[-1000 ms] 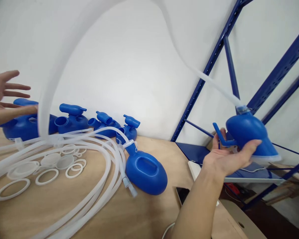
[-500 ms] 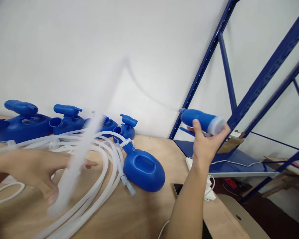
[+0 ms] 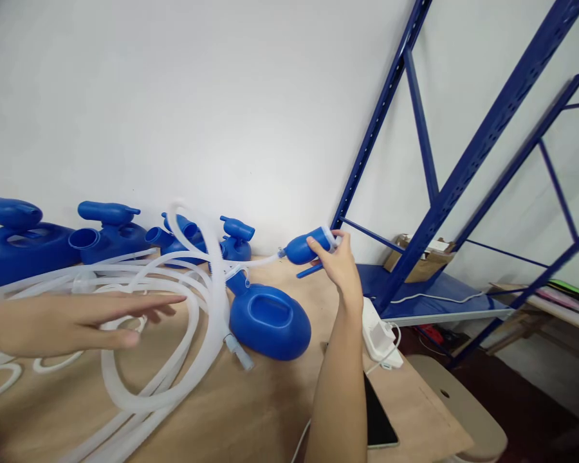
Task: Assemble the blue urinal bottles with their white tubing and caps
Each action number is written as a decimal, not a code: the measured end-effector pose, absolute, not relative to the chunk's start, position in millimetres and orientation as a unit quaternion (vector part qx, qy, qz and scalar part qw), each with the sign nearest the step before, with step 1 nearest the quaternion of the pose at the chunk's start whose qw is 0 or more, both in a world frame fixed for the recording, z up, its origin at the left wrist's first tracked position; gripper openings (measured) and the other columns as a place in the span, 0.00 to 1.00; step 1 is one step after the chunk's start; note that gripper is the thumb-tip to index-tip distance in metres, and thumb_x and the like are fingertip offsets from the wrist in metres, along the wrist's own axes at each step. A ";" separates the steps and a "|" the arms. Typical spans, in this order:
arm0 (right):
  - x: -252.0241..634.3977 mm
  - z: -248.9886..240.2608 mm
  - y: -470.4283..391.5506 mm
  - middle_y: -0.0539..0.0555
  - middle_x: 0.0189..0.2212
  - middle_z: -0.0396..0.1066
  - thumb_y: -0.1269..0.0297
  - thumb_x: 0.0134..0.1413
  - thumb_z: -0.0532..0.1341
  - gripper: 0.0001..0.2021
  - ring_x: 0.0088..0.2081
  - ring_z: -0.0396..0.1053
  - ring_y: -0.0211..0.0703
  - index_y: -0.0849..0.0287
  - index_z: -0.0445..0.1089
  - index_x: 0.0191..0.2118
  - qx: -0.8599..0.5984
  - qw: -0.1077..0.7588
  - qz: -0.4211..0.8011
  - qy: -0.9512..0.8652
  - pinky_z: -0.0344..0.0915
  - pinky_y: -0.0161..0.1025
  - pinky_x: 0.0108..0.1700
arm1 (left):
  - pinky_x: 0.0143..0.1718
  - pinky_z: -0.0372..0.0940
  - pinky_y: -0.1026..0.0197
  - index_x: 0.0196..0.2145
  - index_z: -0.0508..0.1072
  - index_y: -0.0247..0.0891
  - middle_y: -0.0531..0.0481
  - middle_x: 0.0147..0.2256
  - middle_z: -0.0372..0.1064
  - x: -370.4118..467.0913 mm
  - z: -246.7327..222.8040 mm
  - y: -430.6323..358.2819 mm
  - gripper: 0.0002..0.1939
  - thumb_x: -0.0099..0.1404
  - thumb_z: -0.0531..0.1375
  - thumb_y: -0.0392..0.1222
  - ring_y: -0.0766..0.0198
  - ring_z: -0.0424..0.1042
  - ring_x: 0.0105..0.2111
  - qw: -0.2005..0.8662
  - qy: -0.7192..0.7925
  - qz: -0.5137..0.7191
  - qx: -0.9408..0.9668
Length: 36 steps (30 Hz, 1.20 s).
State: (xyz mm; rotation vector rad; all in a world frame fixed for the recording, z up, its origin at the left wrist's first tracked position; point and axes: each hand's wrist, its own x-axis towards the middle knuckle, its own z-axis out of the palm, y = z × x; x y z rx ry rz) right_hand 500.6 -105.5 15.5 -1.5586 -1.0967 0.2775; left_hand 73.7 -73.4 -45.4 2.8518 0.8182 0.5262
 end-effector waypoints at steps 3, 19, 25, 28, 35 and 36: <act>492.8 10.9 -100.8 0.55 0.42 0.73 0.47 0.50 0.72 0.44 0.30 0.77 0.45 0.54 0.51 0.66 -0.663 0.532 0.192 -0.491 0.77 0.43 0.32 | 0.63 0.66 0.49 0.75 0.52 0.51 0.43 0.71 0.55 85.2 -47.0 -57.2 0.38 0.74 0.58 0.59 0.45 0.63 0.67 0.130 0.267 0.112 0.948; 447.9 45.2 -157.6 0.50 0.37 0.71 0.45 0.51 0.71 0.32 0.35 0.70 0.47 0.51 0.66 0.58 -0.646 0.161 0.090 -0.741 0.67 0.40 0.38 | 0.69 0.55 0.39 0.76 0.48 0.56 0.46 0.76 0.41 114.6 -66.1 -39.8 0.36 0.76 0.52 0.63 0.42 0.49 0.73 0.180 0.308 0.153 0.922; 437.0 35.5 -140.4 0.54 0.45 0.67 0.46 0.47 0.74 0.33 0.39 0.71 0.48 0.48 0.70 0.58 -0.696 0.113 0.044 -0.708 0.66 0.41 0.43 | 0.58 0.69 0.46 0.76 0.47 0.48 0.38 0.75 0.43 144.1 -69.4 -34.4 0.40 0.75 0.52 0.63 0.44 0.73 0.58 0.136 0.313 0.198 0.919; 417.6 34.7 -136.7 0.57 0.48 0.66 0.48 0.47 0.75 0.41 0.43 0.73 0.53 0.43 0.65 0.67 -0.706 0.091 0.029 -0.702 0.67 0.44 0.46 | 0.50 0.72 0.44 0.76 0.45 0.51 0.35 0.75 0.40 173.4 -78.5 -11.4 0.43 0.71 0.58 0.59 0.46 0.78 0.47 0.117 0.306 0.199 0.924; 397.1 30.9 -124.4 0.60 0.60 0.68 0.53 0.56 0.72 0.40 0.61 0.69 0.64 0.37 0.59 0.72 -0.664 0.003 0.048 -0.746 0.66 0.48 0.57 | 0.55 0.69 0.45 0.64 0.64 0.40 0.37 0.57 0.67 222.5 -98.7 32.9 0.33 0.67 0.63 0.56 0.44 0.73 0.51 0.138 0.251 0.282 0.916; 399.4 28.5 -120.2 0.60 0.61 0.67 0.55 0.57 0.71 0.39 0.61 0.69 0.63 0.37 0.59 0.72 -0.670 0.007 0.055 -0.740 0.66 0.48 0.58 | 0.55 0.69 0.46 0.62 0.65 0.39 0.39 0.54 0.68 224.6 -99.4 34.2 0.30 0.68 0.61 0.56 0.46 0.73 0.50 0.140 0.245 0.287 0.916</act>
